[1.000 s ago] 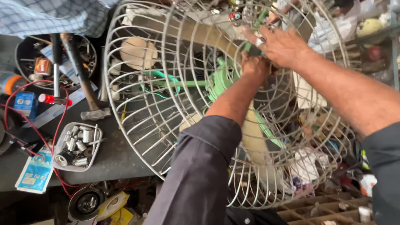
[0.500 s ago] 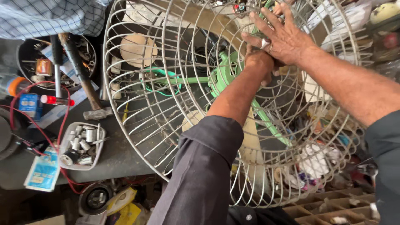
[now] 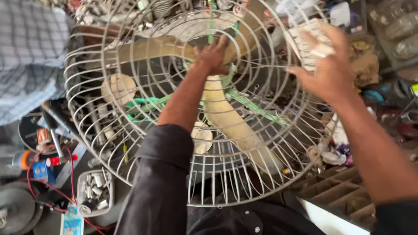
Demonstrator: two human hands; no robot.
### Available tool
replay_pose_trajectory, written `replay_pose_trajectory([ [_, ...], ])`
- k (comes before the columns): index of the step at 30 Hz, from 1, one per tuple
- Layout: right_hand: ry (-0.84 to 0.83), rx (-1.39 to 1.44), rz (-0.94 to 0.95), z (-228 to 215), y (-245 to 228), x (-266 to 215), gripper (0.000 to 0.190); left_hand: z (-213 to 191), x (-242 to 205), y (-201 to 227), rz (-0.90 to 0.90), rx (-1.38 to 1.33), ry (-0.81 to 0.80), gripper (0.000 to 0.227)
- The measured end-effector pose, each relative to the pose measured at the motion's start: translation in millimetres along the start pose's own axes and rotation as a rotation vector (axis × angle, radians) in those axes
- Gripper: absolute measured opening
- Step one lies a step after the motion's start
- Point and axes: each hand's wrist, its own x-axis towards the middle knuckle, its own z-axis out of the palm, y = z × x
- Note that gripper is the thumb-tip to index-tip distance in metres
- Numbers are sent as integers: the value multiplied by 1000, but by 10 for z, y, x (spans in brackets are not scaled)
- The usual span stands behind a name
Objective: The person uses a screwdriver to tighten the central nut on a standing fan's blade assembly. They repeatedly rotate the screwdriver while holding the fan blades steady with their other hand to secure the components.
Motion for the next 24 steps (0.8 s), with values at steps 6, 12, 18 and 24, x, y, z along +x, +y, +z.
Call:
replay_pose_trajectory([
  [6, 403, 82, 522, -11, 607, -2325, 50, -2, -109, 108, 132, 110, 50, 83],
  [12, -16, 104, 840, 1074, 857, -3842, 36, -38, -119, 222, 151, 303, 53, 63],
  [18, -81, 582, 781, 2074, 675, -3520, 40, -95, -81, 444, 323, 361, 239, 62],
  [24, -259, 787, 738, 2445, 360, -2654, 42, -21, 20, 464, 250, 347, 167, 69],
])
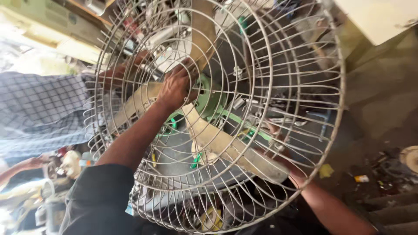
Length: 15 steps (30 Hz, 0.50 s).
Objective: The person uses a screwdriver to tighten the central nut on a standing fan's blade assembly. They repeatedly rotate the screwdriver while holding the fan blades steady with their other hand to secure the components.
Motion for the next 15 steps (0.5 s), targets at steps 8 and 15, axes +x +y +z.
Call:
replay_pose_trajectory([
  [8, -104, 28, -22, 211, -364, 639, 44, -140, 205, 103, -51, 7, -144, 83],
  [15, -185, 49, -20, 447, -329, 551, 46, -121, 347, 35, -100, 62, -263, 88],
])
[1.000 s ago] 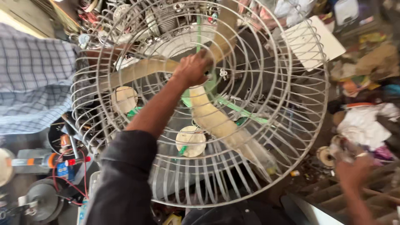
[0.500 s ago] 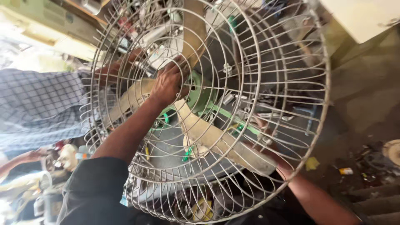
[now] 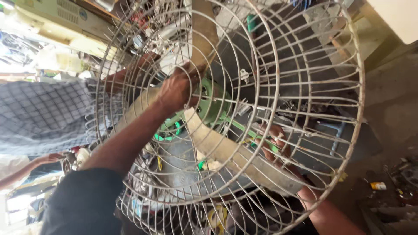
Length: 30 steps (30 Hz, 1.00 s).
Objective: The person uses a screwdriver to tighten the central nut on a standing fan's blade assembly. They repeatedly rotate the screwdriver while holding the fan blades steady with their other hand to secure the components.
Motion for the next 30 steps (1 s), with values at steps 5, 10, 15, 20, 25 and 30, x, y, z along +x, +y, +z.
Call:
replay_pose_trajectory([
  [5, -19, 7, -11, -146, 123, -83, 48, 76, -68, 73, -70, -56, 144, 84],
  [10, -42, -19, -2, -414, 263, 33, 49, 122, -124, 84, -168, -242, 336, 69],
  [15, -124, -58, 5, -476, 479, -31, 51, 214, -228, 77, -249, -398, 415, 60],
  [20, -189, -119, 20, -634, 850, -222, 52, 271, -289, 48, -212, -334, 396, 38],
  [25, -233, -181, 48, -872, 1217, -361, 54, 243, -351, 98, -340, -265, 259, 22],
  [30, -284, -227, 81, -1103, 1444, -406, 55, 233, -358, 74, -380, -333, 221, 19],
])
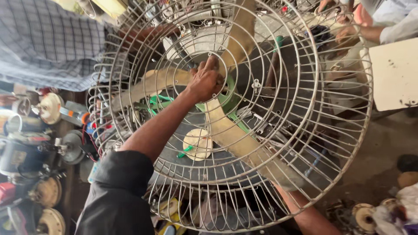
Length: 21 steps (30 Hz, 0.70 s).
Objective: The person uses a screwdriver to tighten the central nut on a standing fan's blade assembly. They repeatedly rotate the screwdriver while holding the fan blades steady with their other hand to secure the components.
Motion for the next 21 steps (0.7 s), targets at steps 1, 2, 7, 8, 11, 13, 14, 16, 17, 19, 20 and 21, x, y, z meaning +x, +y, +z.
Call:
replay_pose_trajectory([
  [1, -10, -3, 3, -13, 26, -2, 55, -2, -10, -11, -10, -19, -6, 19],
  [2, -22, -9, 3, -24, 43, -4, 56, 1, -17, -14, -48, -22, -14, 20],
  [7, -63, -18, -17, -105, -44, 156, 57, -85, 84, 8, -38, -55, -49, 7],
  [8, -73, -24, -26, -157, -69, 219, 58, -127, 113, 8, -25, -22, -17, 6],
  [11, -106, -36, -24, -182, -34, 180, 58, -197, 67, 8, -54, -48, -3, 12],
  [13, -139, -54, -38, -211, -3, 216, 59, -367, -29, -64, -174, -205, -57, 15],
  [14, -151, -56, -47, -263, 6, 246, 59, -467, -85, -93, -195, -125, -8, 16],
  [16, -200, -75, -70, -467, 33, 213, 60, -623, -266, -170, -233, 32, 82, 18],
  [17, -244, -98, -102, -681, 18, 170, 60, -695, -377, -224, -213, 11, 172, 15],
  [19, -304, -195, -120, -1376, -137, 2, 61, -801, -575, -328, -173, -31, 353, 9],
  [20, -286, -296, 208, -1842, -308, -154, 47, -818, -634, -354, -115, -116, 379, 10],
  [21, -236, -369, 263, -2160, -594, -231, 48, -845, -675, -386, -53, -202, 406, 10],
])
